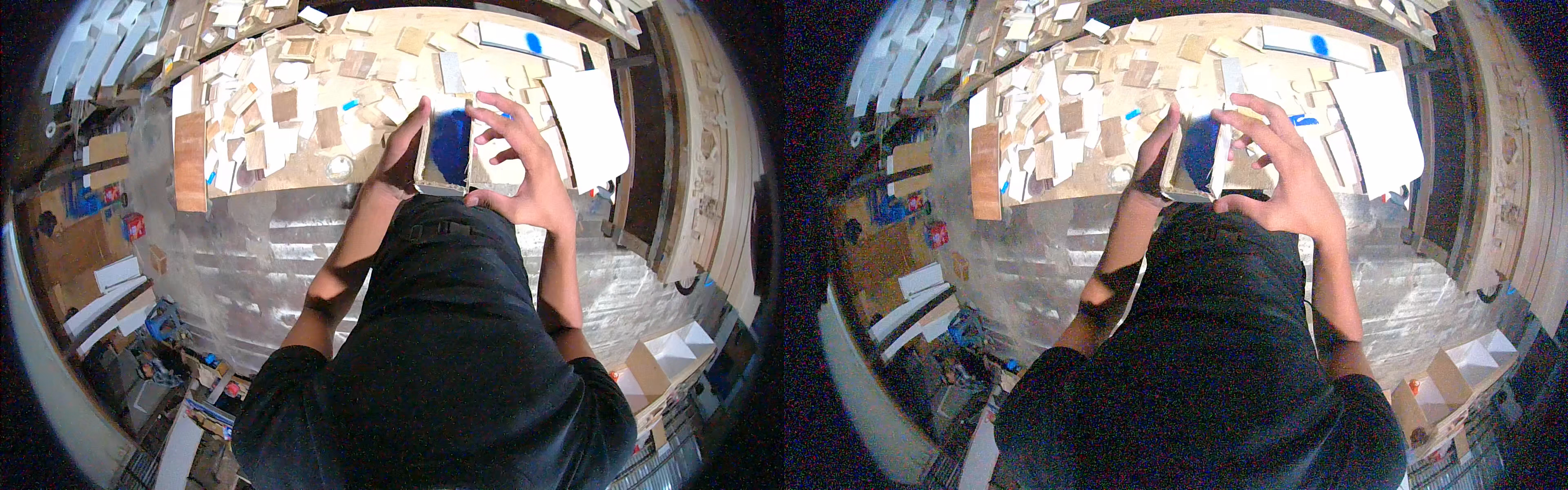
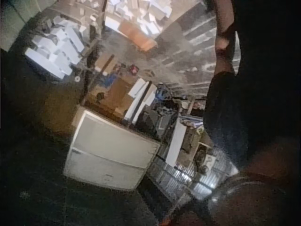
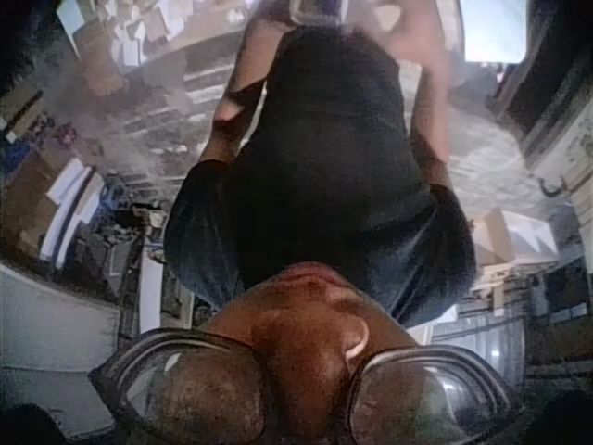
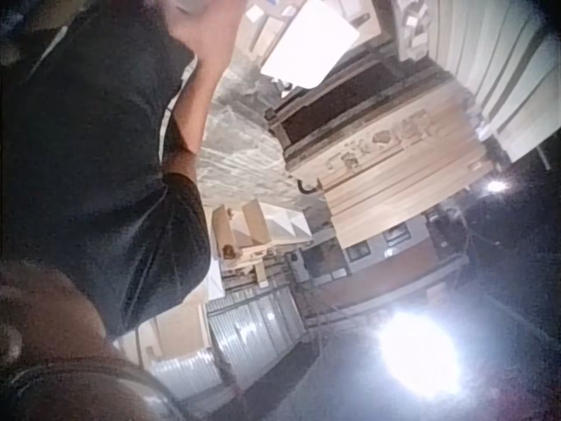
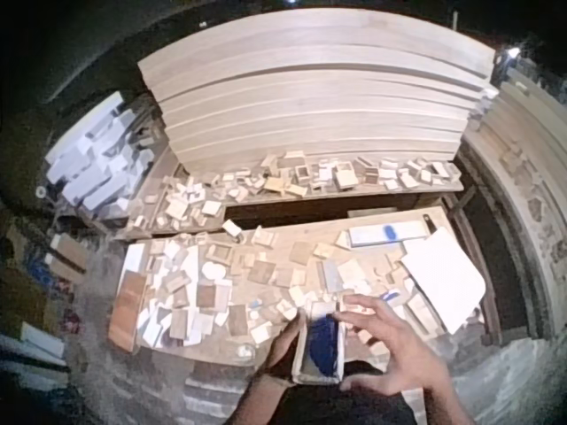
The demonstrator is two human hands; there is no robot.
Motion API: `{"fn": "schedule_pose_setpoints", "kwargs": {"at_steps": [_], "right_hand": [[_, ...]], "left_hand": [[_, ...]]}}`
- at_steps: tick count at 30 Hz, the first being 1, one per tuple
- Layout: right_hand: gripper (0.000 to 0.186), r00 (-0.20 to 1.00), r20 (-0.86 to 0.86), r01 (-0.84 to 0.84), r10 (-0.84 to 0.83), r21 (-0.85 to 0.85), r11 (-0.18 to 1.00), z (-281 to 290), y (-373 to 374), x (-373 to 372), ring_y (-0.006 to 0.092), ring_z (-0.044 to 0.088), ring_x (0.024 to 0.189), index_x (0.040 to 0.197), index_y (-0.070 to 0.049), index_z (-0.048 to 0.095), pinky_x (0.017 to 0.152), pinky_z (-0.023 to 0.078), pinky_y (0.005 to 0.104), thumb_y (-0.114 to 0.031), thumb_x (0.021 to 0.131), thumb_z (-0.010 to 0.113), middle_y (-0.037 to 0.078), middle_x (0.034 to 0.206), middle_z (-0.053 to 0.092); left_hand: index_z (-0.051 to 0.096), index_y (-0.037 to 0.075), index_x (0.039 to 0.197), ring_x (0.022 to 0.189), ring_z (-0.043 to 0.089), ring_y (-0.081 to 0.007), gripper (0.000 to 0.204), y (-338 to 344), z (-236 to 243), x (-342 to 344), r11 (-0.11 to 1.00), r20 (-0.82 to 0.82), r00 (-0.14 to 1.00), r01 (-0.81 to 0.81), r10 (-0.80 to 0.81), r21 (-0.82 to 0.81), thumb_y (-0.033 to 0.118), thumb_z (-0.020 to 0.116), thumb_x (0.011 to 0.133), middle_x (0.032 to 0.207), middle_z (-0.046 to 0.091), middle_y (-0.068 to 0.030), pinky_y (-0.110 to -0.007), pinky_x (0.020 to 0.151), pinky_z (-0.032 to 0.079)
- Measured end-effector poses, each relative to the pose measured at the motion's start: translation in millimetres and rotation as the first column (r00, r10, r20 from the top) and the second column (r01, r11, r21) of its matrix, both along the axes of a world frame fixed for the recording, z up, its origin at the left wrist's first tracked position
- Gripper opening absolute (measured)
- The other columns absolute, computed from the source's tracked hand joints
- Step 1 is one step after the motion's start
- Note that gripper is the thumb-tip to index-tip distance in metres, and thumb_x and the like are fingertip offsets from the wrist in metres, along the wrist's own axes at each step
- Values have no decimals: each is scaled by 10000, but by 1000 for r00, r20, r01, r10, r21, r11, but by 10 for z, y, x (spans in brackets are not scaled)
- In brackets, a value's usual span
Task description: The person constructs a small wooden box by applying glue to the edges of small wooden pieces and joining them together to form a rectangular structure.
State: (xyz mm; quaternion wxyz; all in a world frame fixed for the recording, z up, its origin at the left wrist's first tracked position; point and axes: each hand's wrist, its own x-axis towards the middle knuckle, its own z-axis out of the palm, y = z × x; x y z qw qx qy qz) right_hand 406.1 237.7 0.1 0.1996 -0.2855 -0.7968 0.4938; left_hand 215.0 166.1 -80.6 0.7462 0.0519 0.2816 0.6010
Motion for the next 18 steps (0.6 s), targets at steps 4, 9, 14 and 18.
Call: {"fn": "schedule_pose_setpoints", "kwargs": {"at_steps": [4,9,14,18], "right_hand": [[877,1000,25,4,-5,31,1000,44,10,11,225,637,1058,1369,-144,619,789,563,360,-193,545,916,104,1537,444],[859,999,37,2,-4,50,999,91,46,35,245,638,1063,1364,-138,623,797,570,369,-212,560,917,102,1523,452],[869,999,43,5,-7,59,998,121,69,48,261,637,1098,1368,-137,622,812,573,372,-218,557,924,101,1506,463],[852,998,52,18,-23,88,996,150,69,48,271,645,1113,1351,-129,635,819,581,378,-222,556,927,103,1506,469]], "left_hand": [[570,35,1336,959,689,-179,609,45,-17,22,1000,-9,1000,-6,6,5,556,517,1023,1117,685,-99,-318,795,576],[568,28,1337,974,689,-176,609,72,90,36,1000,-17,1000,7,-7,30,549,518,1025,1134,685,-103,-319,803,576],[561,19,1341,972,702,-200,593,105,43,16,999,-35,999,12,-10,45,524,512,1034,1119,690,-108,-350,823,593],[555,9,1346,938,708,-209,591,126,76,22,1000,-37,999,1,0,13,513,499,1043,1107,695,-114,-347,813,594]]}}
